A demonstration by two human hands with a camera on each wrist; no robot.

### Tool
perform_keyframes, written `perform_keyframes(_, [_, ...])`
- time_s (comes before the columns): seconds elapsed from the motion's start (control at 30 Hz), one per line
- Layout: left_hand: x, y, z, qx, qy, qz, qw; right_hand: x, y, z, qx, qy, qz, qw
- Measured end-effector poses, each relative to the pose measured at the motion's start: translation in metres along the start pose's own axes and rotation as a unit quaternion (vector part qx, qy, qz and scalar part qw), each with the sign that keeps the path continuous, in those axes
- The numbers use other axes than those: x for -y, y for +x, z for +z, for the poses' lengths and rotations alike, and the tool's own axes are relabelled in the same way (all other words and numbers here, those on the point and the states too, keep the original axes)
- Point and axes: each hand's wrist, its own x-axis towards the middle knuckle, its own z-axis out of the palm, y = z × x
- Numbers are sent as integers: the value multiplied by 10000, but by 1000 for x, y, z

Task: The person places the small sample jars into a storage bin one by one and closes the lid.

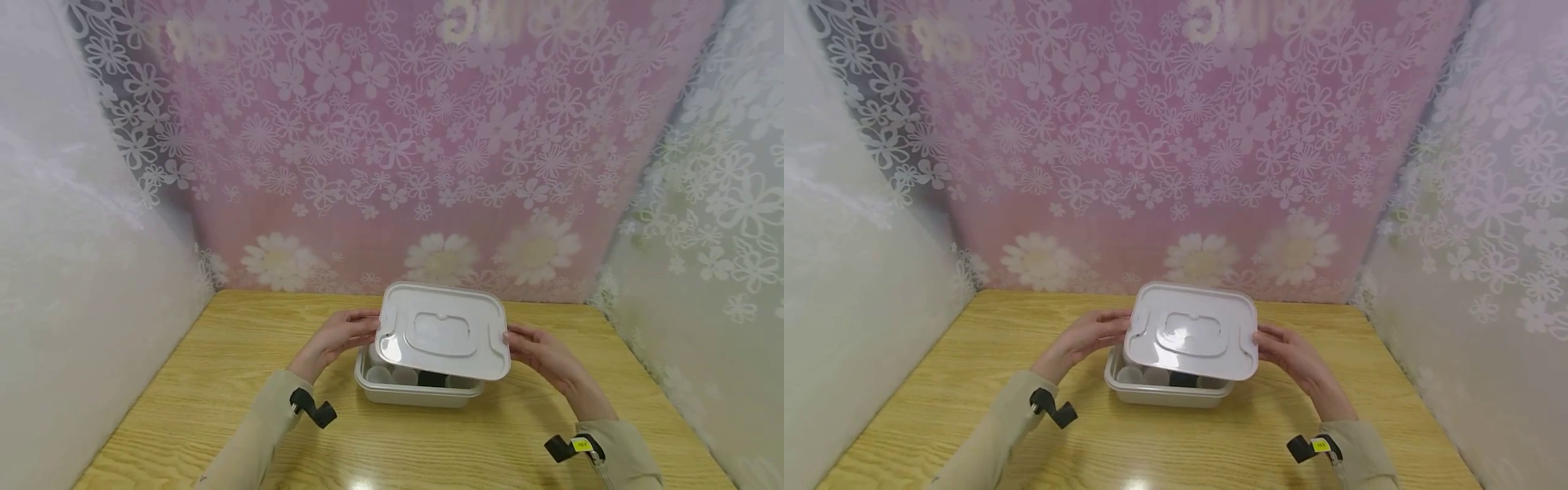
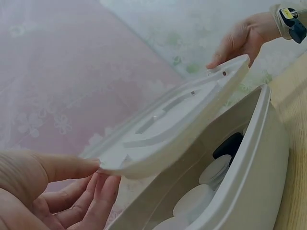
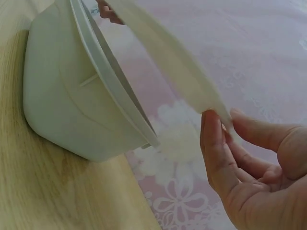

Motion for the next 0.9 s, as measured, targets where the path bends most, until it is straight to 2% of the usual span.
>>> perform_keyframes(0.2, [-4, -1, 2, -198, -79, 179, 9996, 4, 5, 7, -504, -361, -340, 9975])
perform_keyframes(0.37, [-7, -1, 2, -408, -115, 377, 9984, 5, 6, 15, -988, -672, -876, 9890])
perform_keyframes(0.5, [-8, -2, 1, -564, -102, 376, 9976, 6, 7, 17, -1235, -676, -1304, 9814])
perform_keyframes(0.6, [-9, -3, -1, -630, -69, 269, 9976, 7, 6, 19, -1400, -646, -1472, 9770])
perform_keyframes(0.7, [-9, -5, -3, -639, -101, -52, 9979, 7, 5, 21, -1504, -611, -1592, 9738])
perform_keyframes(0.83, [-8, -7, -6, -393, -220, -531, 9976, 6, 2, 22, -1536, -661, -1875, 9679])
perform_keyframes(0.9, [-7, -8, -8, -219, -269, -601, 9976, 4, 2, 21, -1484, -628, -2076, 9648])
